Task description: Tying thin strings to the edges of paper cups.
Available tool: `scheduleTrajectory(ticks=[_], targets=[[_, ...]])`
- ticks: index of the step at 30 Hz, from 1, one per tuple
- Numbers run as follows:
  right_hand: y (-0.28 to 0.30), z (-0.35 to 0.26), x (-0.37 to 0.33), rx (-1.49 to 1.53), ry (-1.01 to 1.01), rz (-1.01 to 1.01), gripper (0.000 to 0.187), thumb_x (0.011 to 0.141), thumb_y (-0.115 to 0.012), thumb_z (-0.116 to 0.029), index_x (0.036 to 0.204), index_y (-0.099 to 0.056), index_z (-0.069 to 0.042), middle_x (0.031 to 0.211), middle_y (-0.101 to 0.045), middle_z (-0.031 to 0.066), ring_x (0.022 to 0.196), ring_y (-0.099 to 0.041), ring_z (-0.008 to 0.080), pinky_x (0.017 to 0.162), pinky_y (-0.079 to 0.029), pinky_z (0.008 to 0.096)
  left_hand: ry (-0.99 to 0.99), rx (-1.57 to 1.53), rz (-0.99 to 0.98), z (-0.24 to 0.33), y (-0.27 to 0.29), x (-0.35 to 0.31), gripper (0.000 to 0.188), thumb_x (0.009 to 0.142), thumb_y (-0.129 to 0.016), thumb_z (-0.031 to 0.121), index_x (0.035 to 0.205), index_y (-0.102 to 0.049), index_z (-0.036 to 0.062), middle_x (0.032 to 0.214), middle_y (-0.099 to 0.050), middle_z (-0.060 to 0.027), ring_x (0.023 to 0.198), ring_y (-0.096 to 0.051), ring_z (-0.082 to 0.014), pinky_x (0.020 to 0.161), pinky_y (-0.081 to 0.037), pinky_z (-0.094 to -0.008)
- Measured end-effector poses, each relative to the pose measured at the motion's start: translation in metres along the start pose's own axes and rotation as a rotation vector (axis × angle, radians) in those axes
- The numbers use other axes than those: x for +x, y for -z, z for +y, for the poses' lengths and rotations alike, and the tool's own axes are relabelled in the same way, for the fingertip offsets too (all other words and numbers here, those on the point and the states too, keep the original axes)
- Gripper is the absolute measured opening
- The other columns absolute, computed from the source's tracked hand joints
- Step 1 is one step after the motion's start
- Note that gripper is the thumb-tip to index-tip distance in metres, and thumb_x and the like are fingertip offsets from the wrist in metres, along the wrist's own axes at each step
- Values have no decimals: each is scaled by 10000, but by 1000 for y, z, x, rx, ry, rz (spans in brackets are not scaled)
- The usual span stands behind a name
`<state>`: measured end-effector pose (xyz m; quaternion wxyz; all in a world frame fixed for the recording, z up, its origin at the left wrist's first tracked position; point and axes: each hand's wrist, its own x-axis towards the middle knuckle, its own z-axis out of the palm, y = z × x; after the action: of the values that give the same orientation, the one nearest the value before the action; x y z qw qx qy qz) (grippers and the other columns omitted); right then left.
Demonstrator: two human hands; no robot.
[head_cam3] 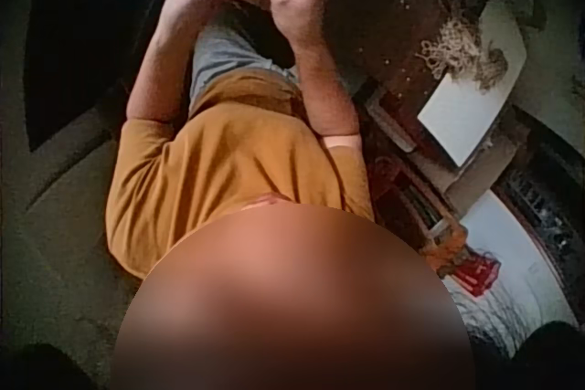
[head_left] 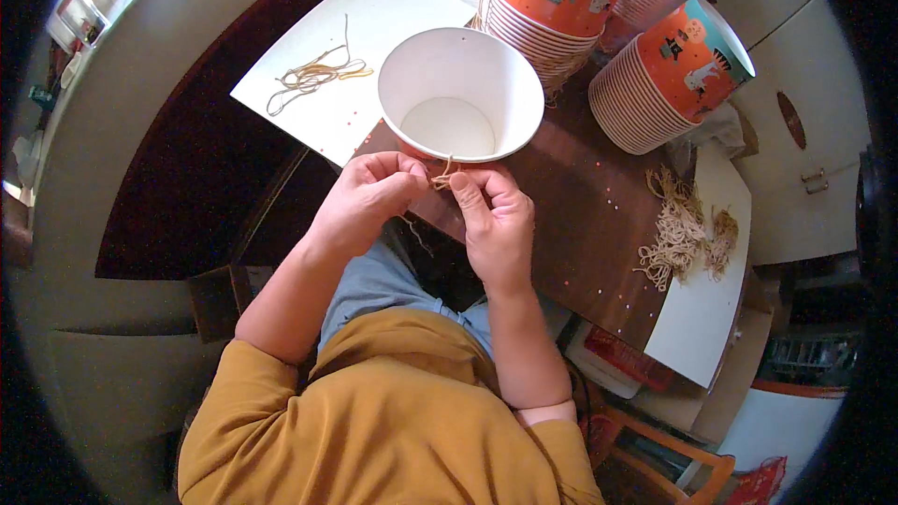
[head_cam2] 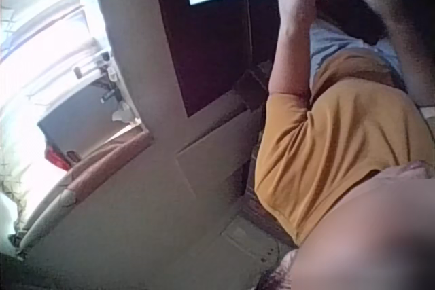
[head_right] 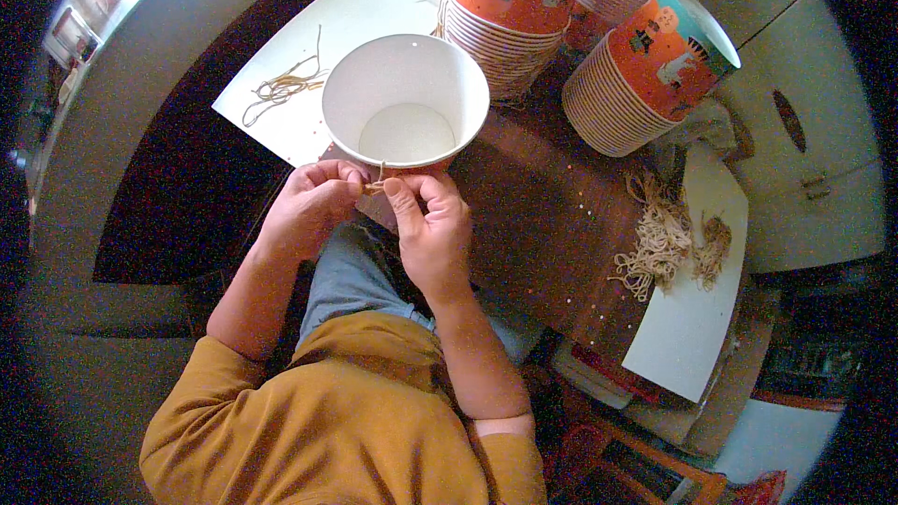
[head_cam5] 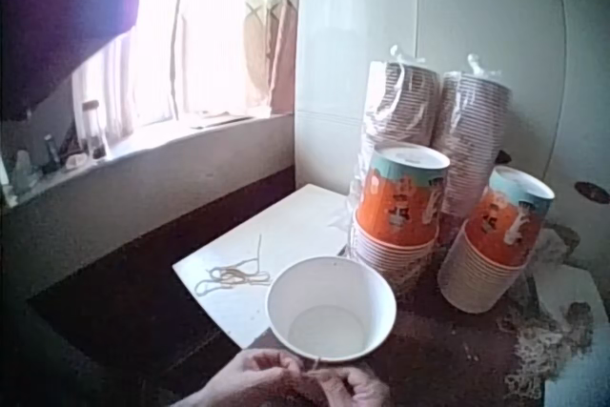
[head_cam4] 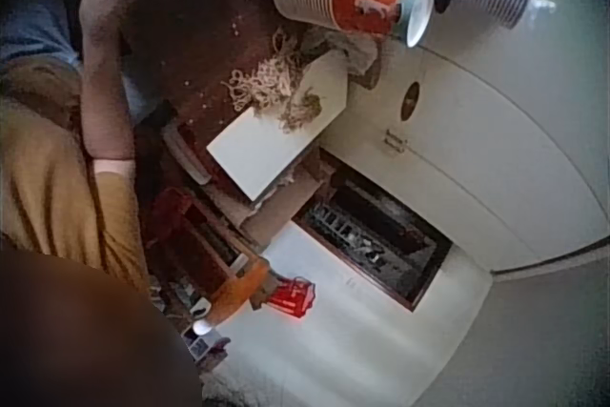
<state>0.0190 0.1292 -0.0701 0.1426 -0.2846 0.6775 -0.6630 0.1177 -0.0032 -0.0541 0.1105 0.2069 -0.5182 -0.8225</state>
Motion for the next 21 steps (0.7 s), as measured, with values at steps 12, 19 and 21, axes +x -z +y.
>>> scheduleTrajectory(ticks=[12,19,21], targets=[[-1,-1,-1,53,-79,-32,203,872,-659,-186,841,-667,15,843,-650,107,761,-612,177,707,-481,301,-376,669,114,5,-13,-9,177,824,-671,136,832,-635,-36,770,-588,-30,660,-508,-43,577,-421,-194],[2,1,5,572,-337,-81,193,915,-594,-229,980,-684,-71,892,-682,11,720,-573,70,667,-429,209,-315,595,139,-3,-9,-5,107,841,-678,89,846,-657,-16,717,-615,17,647,-517,-37,570,-419,-192],[2,4,8,604,-386,-96,191,914,-595,-225,986,-682,-70,893,-684,17,717,-579,74,663,-431,214,-304,575,136,-3,-8,-4,111,838,-683,91,849,-662,-17,712,-620,14,647,-520,-35,567,-422,-195]])
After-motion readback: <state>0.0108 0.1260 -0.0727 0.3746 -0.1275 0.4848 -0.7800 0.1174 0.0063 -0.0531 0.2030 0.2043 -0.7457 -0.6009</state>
